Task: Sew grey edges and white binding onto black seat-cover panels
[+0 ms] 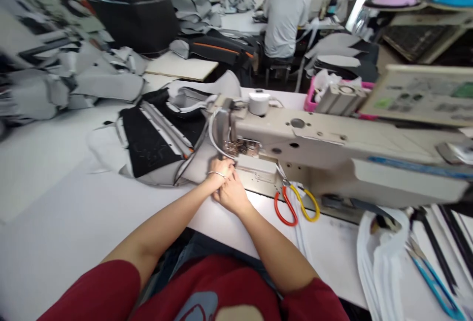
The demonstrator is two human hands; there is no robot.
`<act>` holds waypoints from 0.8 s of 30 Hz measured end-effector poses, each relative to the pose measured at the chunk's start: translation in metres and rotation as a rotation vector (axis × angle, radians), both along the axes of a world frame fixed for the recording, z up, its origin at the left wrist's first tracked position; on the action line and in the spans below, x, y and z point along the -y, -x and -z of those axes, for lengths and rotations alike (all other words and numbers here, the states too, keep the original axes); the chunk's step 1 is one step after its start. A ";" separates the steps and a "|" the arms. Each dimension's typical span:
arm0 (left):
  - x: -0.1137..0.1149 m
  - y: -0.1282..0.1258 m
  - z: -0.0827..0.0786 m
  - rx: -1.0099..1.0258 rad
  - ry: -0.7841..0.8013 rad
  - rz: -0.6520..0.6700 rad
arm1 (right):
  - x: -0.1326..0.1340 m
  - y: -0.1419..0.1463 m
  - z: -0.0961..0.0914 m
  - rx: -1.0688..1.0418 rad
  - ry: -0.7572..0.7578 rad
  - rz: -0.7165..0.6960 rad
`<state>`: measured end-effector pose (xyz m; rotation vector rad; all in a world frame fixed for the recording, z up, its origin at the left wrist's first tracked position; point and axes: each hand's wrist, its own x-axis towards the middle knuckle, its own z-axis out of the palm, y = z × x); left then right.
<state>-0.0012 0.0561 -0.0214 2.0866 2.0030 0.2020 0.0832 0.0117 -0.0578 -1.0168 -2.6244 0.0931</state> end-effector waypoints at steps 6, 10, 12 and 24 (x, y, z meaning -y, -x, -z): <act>-0.002 0.002 -0.011 0.057 -0.122 -0.019 | -0.010 0.002 -0.001 -0.012 -0.014 -0.082; 0.018 0.036 -0.026 0.081 -0.179 -0.038 | -0.002 -0.010 -0.004 -0.102 0.053 -0.172; 0.043 0.071 -0.041 0.100 -0.216 -0.016 | 0.007 -0.023 -0.009 -0.204 0.142 -0.127; 0.179 0.202 -0.112 0.091 -0.846 -0.099 | -0.021 0.034 -0.079 -0.764 0.987 0.317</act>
